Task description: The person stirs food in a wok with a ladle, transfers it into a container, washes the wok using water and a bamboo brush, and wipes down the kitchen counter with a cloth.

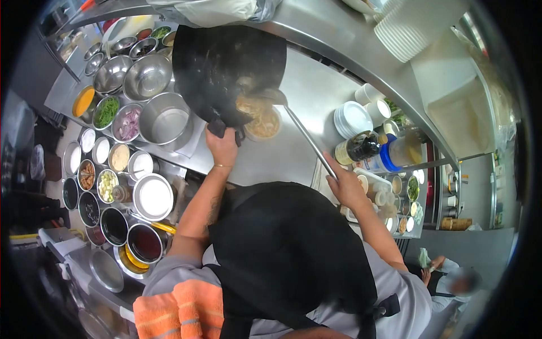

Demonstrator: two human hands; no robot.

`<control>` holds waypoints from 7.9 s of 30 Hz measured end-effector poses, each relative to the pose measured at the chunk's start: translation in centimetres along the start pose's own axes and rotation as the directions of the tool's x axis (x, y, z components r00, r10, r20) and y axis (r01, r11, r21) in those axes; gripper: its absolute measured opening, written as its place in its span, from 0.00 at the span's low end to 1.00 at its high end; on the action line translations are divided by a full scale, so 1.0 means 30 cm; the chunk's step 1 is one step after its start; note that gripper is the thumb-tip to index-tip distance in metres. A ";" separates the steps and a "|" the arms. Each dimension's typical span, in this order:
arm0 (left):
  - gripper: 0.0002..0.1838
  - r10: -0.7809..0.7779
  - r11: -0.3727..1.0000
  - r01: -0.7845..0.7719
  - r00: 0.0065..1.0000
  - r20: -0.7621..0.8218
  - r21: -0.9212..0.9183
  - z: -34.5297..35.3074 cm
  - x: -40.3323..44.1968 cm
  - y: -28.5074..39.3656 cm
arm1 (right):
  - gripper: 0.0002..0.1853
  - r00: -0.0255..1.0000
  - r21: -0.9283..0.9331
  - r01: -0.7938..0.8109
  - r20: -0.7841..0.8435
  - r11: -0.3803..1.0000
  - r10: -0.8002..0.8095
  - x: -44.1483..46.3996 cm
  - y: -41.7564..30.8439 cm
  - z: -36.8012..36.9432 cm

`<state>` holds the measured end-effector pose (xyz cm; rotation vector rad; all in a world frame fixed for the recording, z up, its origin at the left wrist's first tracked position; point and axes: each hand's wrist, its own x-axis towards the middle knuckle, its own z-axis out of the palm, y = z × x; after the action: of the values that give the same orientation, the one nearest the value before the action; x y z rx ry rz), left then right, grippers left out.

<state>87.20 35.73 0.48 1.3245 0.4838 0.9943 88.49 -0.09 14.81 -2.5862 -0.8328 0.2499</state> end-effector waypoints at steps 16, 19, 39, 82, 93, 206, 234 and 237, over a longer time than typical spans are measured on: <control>0.16 -0.029 0.999 0.028 0.999 -0.038 -0.022 0.008 0.070 -0.063 | 0.42 1.000 -0.171 0.027 0.001 0.985 -0.027 0.020 -0.001 0.004; 0.16 -0.065 0.996 0.063 0.997 -0.045 -0.060 -0.006 0.085 0.023 | 0.43 0.999 -0.197 0.040 0.000 0.980 -0.040 -0.060 0.032 -0.081; 0.10 -0.426 0.859 0.397 0.905 -0.019 -0.324 -0.065 0.203 0.097 | 0.44 0.999 -0.111 0.010 -0.045 0.994 -0.015 -0.035 0.080 0.192; 0.08 -0.167 0.867 -0.496 -0.358 -0.919 0.036 -1.892 -2.115 1.021 | 0.37 -0.606 0.945 0.228 0.327 0.236 -0.725 -1.214 -1.841 1.392; 0.09 -0.263 0.822 -0.542 -0.633 -0.728 0.175 -2.546 -2.408 0.995 | 0.40 -0.711 0.816 0.398 -0.014 -0.419 -0.703 -1.684 -2.682 1.646; 0.14 0.689 0.705 0.706 -0.705 -0.169 -0.073 -2.827 -2.324 1.718 | 0.17 -0.977 0.945 0.206 0.211 0.255 0.008 -2.739 -3.153 1.710; 0.13 0.514 0.212 0.976 -0.152 -0.845 -0.047 -2.618 -2.337 1.114 | 0.03 -0.603 0.156 -0.235 0.751 0.959 -0.270 -2.018 -3.436 2.305; 0.16 0.410 0.273 0.960 -0.176 -0.895 -0.063 -2.608 -2.367 1.140 | 0.13 -0.721 -0.069 -0.230 0.682 0.971 -0.122 -2.085 -3.540 2.238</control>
<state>-22.77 20.25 -1.71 0.5964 3.0311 0.8025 -36.25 63.22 3.23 -0.8684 -0.7491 3.1832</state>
